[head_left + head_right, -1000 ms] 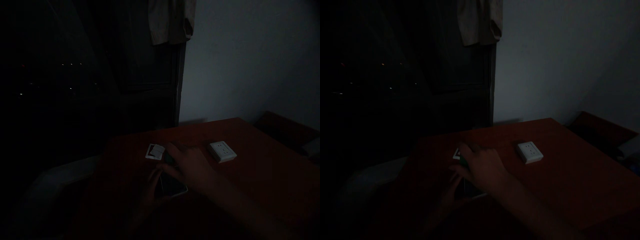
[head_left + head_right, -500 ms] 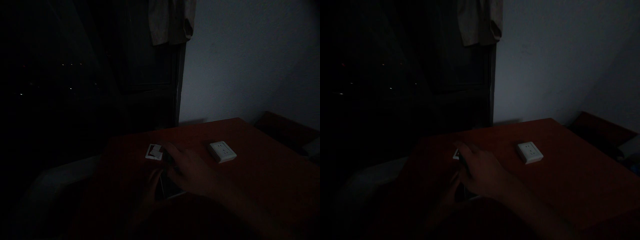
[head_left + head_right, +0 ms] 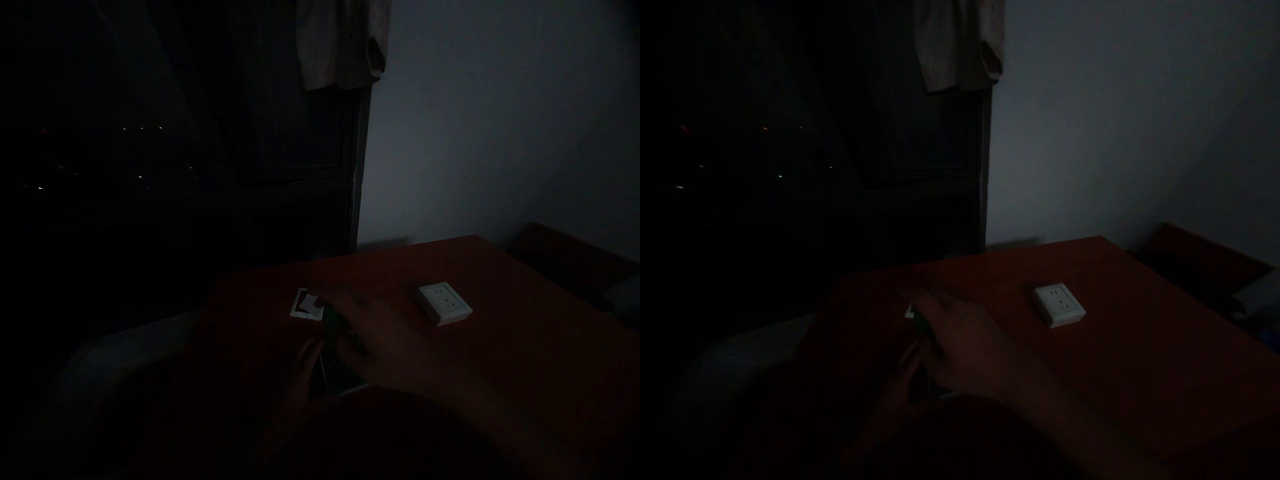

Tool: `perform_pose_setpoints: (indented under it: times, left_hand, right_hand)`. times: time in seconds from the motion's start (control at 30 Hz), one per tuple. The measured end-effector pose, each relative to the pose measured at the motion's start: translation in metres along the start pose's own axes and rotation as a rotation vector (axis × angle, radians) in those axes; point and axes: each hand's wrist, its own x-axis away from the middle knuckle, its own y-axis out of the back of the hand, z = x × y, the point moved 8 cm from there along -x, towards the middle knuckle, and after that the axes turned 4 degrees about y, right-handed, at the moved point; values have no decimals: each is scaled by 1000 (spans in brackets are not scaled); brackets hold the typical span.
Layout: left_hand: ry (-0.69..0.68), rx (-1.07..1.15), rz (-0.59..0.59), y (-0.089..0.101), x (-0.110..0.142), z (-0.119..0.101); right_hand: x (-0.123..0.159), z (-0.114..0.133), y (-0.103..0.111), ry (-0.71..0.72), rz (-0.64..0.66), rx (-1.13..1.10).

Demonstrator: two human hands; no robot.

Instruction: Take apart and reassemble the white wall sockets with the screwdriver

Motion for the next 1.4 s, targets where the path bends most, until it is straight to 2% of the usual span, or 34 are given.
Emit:
perform_pose_setpoints:
  times: [0.07, 0.23, 0.47, 0.7, 0.77, 0.93, 1.0, 1.13, 1.2, 1.4]
  left_hand:
    - [8, -17, 9, 0, 0, 0]
    - [6, -46, 30, -2, -2, 1]
    - [-3, -6, 12, -6, -1, 9]
    - [7, -70, 19, -1, -1, 1]
    - [11, -82, 10, -2, -1, 2]
    - [0, -33, -9, -4, -1, 6]
    - [0, -29, 2, -4, -2, 5]
    - [-4, -37, 9, 0, -3, -1]
    - [5, -38, 13, 1, -2, -3]
    - [27, -87, 21, -2, -2, 1]
  right_hand:
    - [0, -1, 0, 4, 3, 14]
    - [-3, -9, -3, -89, -7, 229]
    - [1, 4, 1, 15, 7, -11]
    - [-2, -11, -6, -107, -55, 292]
    - [-1, -7, -4, -84, -45, 242]
    - [4, 9, 5, 43, 9, -66]
    - [3, 6, 5, 21, 10, -44]
    - [-1, -8, 1, -124, -20, 220]
    - [-1, -9, 0, -148, -27, 276]
    - [5, 8, 6, 31, -2, -41]
